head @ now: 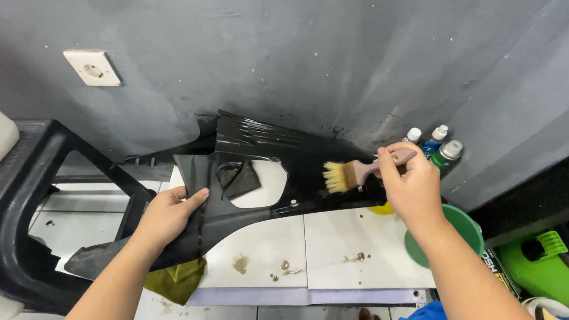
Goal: The person scrubs a black plastic car part with a brush, dipping it into a green cup of liquid to reload the bristles. They wipe the part with a cloth and continue scrubbing different sections of the object on a white tiled surface.
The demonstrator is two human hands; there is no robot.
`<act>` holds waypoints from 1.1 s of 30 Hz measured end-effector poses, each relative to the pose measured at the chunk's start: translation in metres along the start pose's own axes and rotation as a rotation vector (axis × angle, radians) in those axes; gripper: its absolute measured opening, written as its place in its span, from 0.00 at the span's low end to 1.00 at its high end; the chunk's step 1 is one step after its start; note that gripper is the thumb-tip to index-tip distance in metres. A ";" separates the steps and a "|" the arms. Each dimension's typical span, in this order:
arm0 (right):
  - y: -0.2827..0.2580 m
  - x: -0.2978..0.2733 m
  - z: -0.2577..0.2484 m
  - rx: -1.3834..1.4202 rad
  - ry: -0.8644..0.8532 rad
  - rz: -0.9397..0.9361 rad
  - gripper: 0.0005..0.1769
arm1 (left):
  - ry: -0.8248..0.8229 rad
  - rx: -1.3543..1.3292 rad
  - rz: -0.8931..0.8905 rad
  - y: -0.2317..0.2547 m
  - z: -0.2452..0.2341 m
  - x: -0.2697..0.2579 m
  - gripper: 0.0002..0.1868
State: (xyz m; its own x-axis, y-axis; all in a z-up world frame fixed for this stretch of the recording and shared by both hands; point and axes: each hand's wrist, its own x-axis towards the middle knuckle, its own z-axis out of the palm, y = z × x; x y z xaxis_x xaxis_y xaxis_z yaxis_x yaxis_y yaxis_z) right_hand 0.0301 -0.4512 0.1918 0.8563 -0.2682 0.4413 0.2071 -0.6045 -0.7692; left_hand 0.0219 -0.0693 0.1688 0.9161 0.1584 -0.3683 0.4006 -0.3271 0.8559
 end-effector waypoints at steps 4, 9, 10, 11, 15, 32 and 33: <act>-0.006 -0.018 0.003 -0.116 0.011 -0.015 0.07 | -0.012 -0.020 0.010 -0.010 -0.001 0.007 0.21; -0.033 -0.044 0.024 -0.116 -0.004 -0.303 0.02 | 0.023 0.052 0.018 -0.033 -0.003 0.023 0.22; -0.036 -0.045 0.025 -0.117 -0.003 -0.302 0.02 | 0.022 0.052 0.018 -0.027 -0.003 0.015 0.22; -0.038 -0.047 0.027 -0.043 -0.049 -0.254 0.02 | 0.029 0.058 0.013 -0.021 -0.002 0.007 0.22; -0.037 -0.029 0.014 0.019 -0.083 -0.102 0.04 | 0.037 0.029 0.024 -0.019 -0.001 0.003 0.22; -0.035 -0.024 0.030 -0.045 -0.019 -0.042 0.03 | 0.068 0.162 0.035 0.002 -0.001 -0.021 0.26; -0.020 -0.018 0.028 -0.078 0.015 -0.023 0.04 | 0.070 0.166 0.032 0.002 0.000 -0.021 0.25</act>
State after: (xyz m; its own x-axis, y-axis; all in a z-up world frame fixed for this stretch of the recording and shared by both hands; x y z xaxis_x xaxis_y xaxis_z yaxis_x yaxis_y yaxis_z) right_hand 0.0233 -0.4134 0.1865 0.8442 -0.2644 0.4662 0.1891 -0.6669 -0.7207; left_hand 0.0031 -0.0733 0.1786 0.9274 0.2083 -0.3108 0.3739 -0.4814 0.7928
